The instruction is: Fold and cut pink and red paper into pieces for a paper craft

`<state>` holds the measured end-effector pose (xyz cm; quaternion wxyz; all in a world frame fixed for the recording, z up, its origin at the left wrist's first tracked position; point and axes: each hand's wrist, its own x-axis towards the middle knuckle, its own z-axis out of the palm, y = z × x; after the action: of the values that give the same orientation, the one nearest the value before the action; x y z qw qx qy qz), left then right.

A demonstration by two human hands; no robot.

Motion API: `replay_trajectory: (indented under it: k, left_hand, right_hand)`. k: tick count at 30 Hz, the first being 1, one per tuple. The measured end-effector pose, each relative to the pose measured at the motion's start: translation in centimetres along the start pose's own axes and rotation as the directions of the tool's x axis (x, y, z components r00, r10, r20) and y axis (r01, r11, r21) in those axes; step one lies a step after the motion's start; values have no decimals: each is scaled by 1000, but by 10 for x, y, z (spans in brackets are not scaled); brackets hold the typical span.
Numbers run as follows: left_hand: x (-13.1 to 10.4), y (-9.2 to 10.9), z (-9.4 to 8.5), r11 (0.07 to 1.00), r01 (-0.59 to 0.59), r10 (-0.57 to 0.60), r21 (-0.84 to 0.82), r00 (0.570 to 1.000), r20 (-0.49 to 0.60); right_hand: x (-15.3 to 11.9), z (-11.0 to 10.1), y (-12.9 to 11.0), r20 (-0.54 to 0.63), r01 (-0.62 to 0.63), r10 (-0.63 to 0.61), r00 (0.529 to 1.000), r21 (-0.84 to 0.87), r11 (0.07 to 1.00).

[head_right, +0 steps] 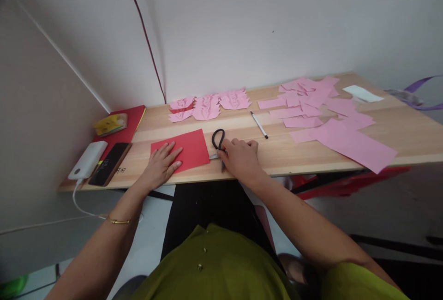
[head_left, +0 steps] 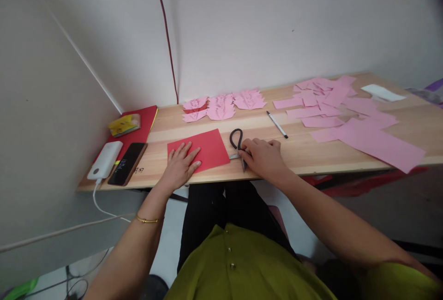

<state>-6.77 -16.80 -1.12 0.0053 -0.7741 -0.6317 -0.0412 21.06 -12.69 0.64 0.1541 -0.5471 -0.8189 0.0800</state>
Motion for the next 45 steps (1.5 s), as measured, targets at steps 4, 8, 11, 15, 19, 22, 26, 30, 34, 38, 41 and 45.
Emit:
replay_trajectory:
  k: [4, 8, 11, 15, 19, 22, 26, 30, 34, 38, 41, 45]
  left_hand:
    - [-1, -3, -3, 1000, 1, -1, 13, 1000, 13]
    - [5, -9, -19, 998, -57, 56, 18, 996, 62]
    - [17, -9, -30, 995, -101, 101, 9, 994, 45]
    - [35, -2, -26, 965, -253, 253, -69, 967, -5]
    - [40, 0, -9, 956, -267, 272, -123, 962, 27]
    - [38, -1, -4, 961, -248, 253, -121, 967, 28]
    - [37, -1, -6, 965, -236, 241, -112, 970, 41]
    - [37, 0, -6, 968, -231, 235, -98, 972, 26]
    - [36, -3, -3, 972, -212, 214, -97, 977, 8]
    - [34, -6, -1, 975, -199, 200, -95, 980, 9]
    - [34, -7, -1, 977, -191, 192, -96, 981, 9]
    - [35, -8, 0, 976, -198, 201, -93, 980, 15]
  right_hand:
    - [-5, 2, -7, 6, 104, -104, 995, -55, 993]
    - [-6, 5, -2, -10, 203, -205, 979, -82, 976]
    - [-3, 5, 5, -12, 258, -260, 966, -90, 962]
    - [1, 6, 10, -15, 292, -295, 955, -101, 951]
    - [2, 9, 9, -19, 289, -293, 956, -109, 951]
    - [-1, 9, 9, -17, 290, -294, 956, -114, 950]
    - [-10, 8, 10, -20, 280, -285, 958, -122, 952]
    - [-15, 8, 2, -19, 272, -276, 961, -113, 956]
    - [-18, 5, 3, -3, 275, -276, 961, -93, 957]
    - [-17, 0, 20, -40, 172, -178, 983, -111, 979]
    - [-11, 0, 27, -73, 111, -119, 990, -110, 988]
    - [-2, 5, 24, -78, 132, -140, 987, -89, 987]
